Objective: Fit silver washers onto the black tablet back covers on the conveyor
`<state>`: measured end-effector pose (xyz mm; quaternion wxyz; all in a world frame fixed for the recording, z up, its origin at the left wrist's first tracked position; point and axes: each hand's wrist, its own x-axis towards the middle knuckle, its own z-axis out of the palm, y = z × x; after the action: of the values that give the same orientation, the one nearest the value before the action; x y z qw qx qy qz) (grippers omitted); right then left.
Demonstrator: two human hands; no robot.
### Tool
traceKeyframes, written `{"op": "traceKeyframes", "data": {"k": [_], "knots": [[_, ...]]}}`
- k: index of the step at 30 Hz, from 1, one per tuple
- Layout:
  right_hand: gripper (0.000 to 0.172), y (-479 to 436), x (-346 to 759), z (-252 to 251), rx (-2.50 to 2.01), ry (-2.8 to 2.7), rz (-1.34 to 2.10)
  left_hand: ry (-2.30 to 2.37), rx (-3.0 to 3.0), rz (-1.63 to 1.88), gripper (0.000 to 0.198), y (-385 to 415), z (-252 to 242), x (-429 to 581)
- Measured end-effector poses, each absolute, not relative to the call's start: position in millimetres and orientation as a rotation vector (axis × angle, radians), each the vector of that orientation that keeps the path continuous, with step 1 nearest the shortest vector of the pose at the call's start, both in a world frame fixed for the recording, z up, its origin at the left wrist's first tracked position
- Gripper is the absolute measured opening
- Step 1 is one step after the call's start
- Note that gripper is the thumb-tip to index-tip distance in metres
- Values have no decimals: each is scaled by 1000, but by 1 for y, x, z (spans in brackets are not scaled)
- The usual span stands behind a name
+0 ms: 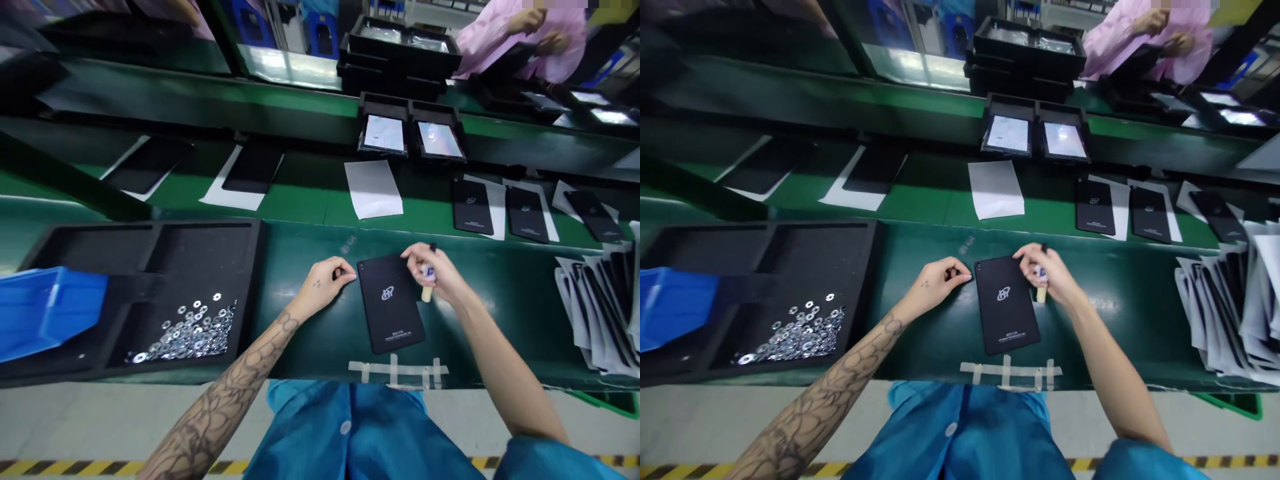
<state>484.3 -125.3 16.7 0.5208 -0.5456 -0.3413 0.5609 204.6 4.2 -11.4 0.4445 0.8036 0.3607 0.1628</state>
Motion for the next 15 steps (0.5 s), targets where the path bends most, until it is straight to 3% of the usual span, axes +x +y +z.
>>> {"op": "traceKeyframes", "data": {"k": [5,15], "knots": [[20,-119,529,-24,-788,-339,1224,898,2155,227,6,34,-11,236],[20,-126,522,-25,-827,-341,1237,883,2214,-111,10,57,2,252]]}}
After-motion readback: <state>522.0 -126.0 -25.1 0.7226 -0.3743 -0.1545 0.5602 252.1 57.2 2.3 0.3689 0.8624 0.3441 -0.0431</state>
